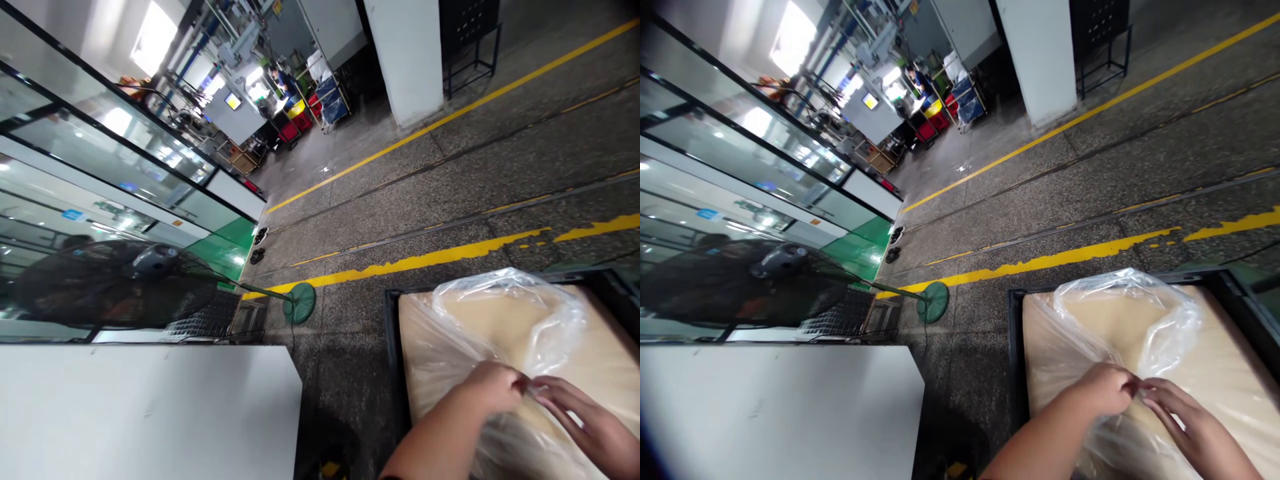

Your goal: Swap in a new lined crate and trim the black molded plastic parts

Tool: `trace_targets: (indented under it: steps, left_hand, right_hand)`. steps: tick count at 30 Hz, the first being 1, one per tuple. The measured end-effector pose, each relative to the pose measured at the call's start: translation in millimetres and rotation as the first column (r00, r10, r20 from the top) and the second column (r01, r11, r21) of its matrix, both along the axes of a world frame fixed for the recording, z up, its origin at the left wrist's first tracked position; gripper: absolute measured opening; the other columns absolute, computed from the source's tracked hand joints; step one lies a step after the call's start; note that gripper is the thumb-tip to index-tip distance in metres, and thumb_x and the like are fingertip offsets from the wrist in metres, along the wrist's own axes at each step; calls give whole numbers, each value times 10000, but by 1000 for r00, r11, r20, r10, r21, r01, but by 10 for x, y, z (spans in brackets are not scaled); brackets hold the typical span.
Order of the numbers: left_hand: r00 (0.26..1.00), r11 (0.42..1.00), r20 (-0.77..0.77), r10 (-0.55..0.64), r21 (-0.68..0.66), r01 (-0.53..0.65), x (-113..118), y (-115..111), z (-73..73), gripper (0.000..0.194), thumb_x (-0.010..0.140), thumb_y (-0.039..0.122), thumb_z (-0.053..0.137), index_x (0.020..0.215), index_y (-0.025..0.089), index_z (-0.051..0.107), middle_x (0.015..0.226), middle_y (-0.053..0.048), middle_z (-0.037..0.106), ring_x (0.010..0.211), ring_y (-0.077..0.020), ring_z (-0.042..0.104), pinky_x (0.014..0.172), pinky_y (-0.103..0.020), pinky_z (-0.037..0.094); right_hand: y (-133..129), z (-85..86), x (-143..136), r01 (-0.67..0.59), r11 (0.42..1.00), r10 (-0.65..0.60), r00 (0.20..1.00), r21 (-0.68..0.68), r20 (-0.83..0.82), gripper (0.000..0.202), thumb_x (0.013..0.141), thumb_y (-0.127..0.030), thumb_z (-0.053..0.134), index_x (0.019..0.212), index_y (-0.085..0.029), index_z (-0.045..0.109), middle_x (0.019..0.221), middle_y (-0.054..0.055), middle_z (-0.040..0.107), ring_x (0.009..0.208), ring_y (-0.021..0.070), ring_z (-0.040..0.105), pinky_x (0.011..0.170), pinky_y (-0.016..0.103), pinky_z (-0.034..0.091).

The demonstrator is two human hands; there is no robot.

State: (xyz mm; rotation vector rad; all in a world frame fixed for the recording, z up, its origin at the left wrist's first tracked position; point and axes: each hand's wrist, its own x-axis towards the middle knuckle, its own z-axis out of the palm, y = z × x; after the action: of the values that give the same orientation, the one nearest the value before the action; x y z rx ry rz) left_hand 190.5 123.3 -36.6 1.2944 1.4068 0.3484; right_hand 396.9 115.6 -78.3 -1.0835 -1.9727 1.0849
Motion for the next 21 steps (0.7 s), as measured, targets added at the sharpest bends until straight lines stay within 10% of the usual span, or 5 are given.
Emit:
trace_targets:
  steps: [3, 9, 15, 21]
  left_hand:
    - [991, 990, -47, -127, 55, 129, -32, -20, 14, 140, 717, 236, 708, 840, 193, 758, 1025, -109, 773, 1103, -309, 655, 1105, -456, 424]
    - [964, 963, 32, 264, -65, -262, -68, -207, -29, 319, 873, 412, 586, 924, 158, 772, 842, -71, 713, 801, -204, 627, 820, -341, 507]
    - [930, 932, 117, 347, -153, -329, -184, -194, -22, 453, 904, 517, 538, 807, 131, 755, 556, 34, 409, 542, -113, 370, 615, -284, 387]
    - [883, 891, 170, 437, -215, -400, -133, -154, 3, 469, 806, 577, 671, 745, 117, 741, 603, 5, 508, 601, -127, 432, 717, -306, 423]
  right_hand:
    - [163, 77, -117, 34, 998, -32, 999, -48, 42, 462, 932, -624, 568, 983, -205, 755, 1095, 136, 737, 1012, 294, 721, 883, 362, 590]
    - [211, 76, -226, 26, 960, 13, 991, -277, 137, 397, 888, -591, 635, 1011, -223, 718, 969, 86, 762, 790, 248, 715, 726, 303, 587]
    - [229, -44, -51, 73, 934, -56, 997, -349, 59, 398, 876, -583, 624, 980, -211, 721, 882, 70, 752, 755, 225, 716, 674, 261, 581]
    - [351, 58, -136, -22, 923, 16, 1000, -385, -19, 438, 863, -586, 663, 1043, -190, 720, 857, 74, 739, 681, 200, 683, 646, 268, 574]
